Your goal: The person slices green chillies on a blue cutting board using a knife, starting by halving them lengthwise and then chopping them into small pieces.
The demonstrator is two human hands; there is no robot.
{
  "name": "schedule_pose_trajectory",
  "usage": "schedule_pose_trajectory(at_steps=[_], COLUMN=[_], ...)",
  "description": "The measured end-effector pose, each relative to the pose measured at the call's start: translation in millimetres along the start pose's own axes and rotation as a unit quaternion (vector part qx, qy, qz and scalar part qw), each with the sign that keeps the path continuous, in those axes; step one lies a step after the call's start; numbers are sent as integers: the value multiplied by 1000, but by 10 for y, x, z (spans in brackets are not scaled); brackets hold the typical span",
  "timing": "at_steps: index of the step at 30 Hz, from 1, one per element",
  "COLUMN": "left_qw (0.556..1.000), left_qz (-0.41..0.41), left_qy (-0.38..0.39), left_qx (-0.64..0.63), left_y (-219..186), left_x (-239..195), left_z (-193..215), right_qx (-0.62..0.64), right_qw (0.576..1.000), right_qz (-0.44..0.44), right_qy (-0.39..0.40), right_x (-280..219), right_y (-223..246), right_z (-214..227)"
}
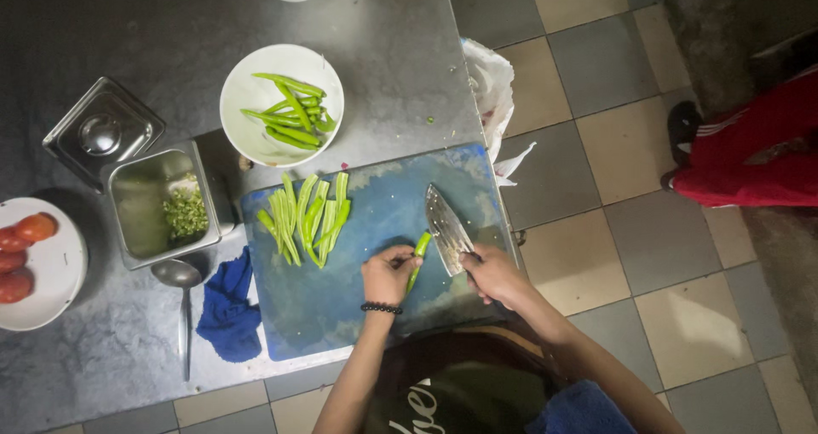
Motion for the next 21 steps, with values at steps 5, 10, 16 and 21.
schedule_pose_trajectory(at_steps=[5,10,16,21], left_qw=[999,999,1000,1000], left_qz=[-2,2,9,-6], left_qy=[-7,-4,3,5], left_qx=[36,35,28,9], left_y=[-58,-107,-132,-107], left_x=[-13,-14,-26,6], left_z=[18,47,57,26], right_qx=[0,14,-7,-29], right_qw=[1000,999,998,997], right_qz=[-3,-32,-8,-23], right_qy=[15,33,54,67], right_x=[-13,-27,-38,-129], right_y=[2,-76,-108,-181], right_z=[4,-55,-103,-172])
Point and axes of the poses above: each hand's wrist, its own x-axis towards the middle knuckle, its own z-axis out of the back of the hand, y = z × x, the point moved 8 cm from there along x, towards the middle knuckle, and after that the axes turned 12 degrees about -y, right-handed, at the moved point
